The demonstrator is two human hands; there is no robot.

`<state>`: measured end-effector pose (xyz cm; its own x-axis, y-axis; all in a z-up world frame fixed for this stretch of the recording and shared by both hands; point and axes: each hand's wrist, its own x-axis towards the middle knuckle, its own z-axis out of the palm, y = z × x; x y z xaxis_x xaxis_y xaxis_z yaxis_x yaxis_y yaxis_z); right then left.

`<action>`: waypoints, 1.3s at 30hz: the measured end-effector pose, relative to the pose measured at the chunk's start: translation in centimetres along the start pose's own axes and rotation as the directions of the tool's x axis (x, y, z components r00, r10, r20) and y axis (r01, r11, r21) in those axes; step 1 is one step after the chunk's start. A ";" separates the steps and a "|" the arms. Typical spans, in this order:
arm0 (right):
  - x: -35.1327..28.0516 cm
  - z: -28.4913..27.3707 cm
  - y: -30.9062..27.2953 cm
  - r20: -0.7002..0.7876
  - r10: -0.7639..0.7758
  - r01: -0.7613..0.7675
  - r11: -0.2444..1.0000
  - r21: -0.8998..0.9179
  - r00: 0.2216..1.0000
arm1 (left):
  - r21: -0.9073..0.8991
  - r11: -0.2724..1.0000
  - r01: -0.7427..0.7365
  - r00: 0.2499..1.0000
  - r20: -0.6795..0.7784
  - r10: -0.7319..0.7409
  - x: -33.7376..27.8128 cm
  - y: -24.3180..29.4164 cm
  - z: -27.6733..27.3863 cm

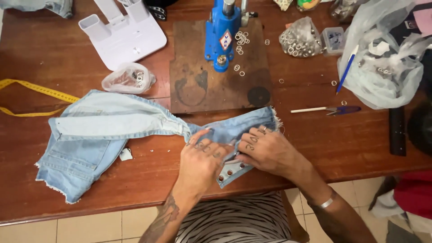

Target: Attaching metal eyelets to denim shorts using a manual hand press machine

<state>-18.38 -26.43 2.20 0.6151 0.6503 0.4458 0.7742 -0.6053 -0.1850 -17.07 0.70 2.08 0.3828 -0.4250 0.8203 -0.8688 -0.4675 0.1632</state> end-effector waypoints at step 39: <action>2.1 3.3 -0.8 0.029 0.644 -0.180 0.170 0.969 0.765 | -0.047 0.886 0.461 0.870 0.223 -0.441 2.8 0.9 2.0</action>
<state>-17.23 -23.08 0.43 0.9731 0.1210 0.1962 0.1658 0.2242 -0.9603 -16.16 -2.51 3.42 0.7857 -0.3362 0.5193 -0.6081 -0.5740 0.5484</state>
